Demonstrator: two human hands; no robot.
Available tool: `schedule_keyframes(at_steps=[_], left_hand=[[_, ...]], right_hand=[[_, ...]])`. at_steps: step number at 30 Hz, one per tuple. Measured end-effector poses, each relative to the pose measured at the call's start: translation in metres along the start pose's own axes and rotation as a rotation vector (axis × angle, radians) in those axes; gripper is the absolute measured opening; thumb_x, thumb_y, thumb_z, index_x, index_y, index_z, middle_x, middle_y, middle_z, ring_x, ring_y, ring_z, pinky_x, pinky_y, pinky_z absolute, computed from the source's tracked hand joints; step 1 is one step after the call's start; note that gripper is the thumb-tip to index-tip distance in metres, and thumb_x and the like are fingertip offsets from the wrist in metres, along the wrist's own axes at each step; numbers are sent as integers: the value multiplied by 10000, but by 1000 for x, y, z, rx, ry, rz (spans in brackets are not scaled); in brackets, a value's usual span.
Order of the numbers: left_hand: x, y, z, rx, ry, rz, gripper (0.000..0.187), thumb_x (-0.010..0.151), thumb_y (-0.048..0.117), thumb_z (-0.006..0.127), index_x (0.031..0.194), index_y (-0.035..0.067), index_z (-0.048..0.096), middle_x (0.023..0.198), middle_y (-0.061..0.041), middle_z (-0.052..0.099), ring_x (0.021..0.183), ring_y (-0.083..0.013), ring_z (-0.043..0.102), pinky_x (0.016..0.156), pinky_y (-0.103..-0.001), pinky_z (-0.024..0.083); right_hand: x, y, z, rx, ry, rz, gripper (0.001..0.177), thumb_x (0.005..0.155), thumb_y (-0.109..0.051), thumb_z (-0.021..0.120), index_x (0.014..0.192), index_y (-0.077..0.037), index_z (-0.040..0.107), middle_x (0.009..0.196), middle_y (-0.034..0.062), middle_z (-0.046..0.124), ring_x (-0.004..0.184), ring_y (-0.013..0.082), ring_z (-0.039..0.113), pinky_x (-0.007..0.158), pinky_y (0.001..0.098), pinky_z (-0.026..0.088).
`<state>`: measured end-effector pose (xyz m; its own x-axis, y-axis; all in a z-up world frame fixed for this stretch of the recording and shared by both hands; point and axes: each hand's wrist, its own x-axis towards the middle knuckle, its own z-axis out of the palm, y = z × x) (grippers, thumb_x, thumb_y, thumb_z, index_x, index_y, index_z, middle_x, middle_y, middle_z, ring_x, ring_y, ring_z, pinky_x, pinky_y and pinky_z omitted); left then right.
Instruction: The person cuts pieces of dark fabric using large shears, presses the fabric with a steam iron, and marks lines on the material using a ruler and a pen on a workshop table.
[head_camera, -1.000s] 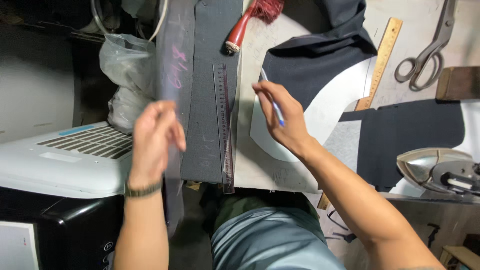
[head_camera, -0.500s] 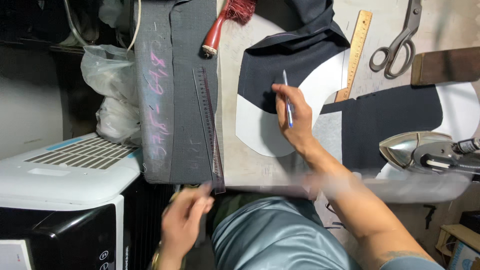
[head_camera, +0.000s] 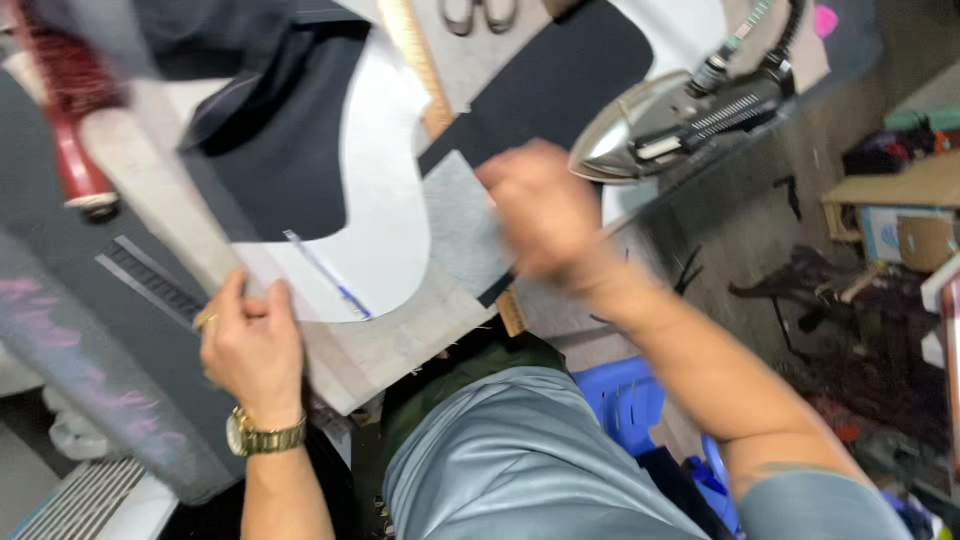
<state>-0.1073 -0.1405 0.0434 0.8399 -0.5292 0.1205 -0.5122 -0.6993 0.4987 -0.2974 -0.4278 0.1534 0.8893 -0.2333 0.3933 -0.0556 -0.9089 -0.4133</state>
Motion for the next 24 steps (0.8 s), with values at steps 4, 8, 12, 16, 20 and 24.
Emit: schedule_keyframes(at_steps=[4,8,12,16,20,24], left_hand=[[-9,38,-3,38,155,138,268,1003,34,797,1261,5,728,948,-133,613,821,-331,603,661,-490,484],[-24,121,28,-146,140,545,151,1038,35,594,988,-33,720,920,-195,711,807,-356,668,691,-468,525],[-28,220,76,-280,-192,814,275,1005,20,480,1192,46,679,1287,-157,672,1256,-342,622,1054,-528,430],[-36,222,117,-18,-371,804,658,869,405,800,1425,138,572,1576,-150,478,1487,-334,402,1185,-682,248],[-42,177,87,183,-454,834,702,959,552,610,1554,206,479,1664,-53,380,1558,-271,286,1197,-694,215],[-45,156,54,283,-317,861,469,1000,539,577,1331,231,703,1484,-36,633,1444,-291,514,1176,-675,290]], right_hand=[[-44,97,-115,-317,-97,11,332,1116,-202,619,1143,128,641,1150,285,689,1094,427,630,987,514,474],[-89,168,-145,-414,-434,22,685,876,-551,801,1225,27,689,1199,181,720,1097,348,649,982,464,497],[-84,195,-145,-496,-619,-12,703,857,-709,708,1182,-87,689,836,40,634,839,264,649,858,399,532],[-71,200,-146,-433,-660,-78,736,877,-723,664,1186,-57,716,777,54,653,766,253,654,785,393,561],[-60,199,-147,-411,-789,-47,762,919,-776,530,1214,-92,691,781,52,676,704,238,676,565,396,578],[-62,204,-141,-429,-703,-128,679,963,-794,505,1074,-146,676,749,14,681,691,246,712,414,425,520]])
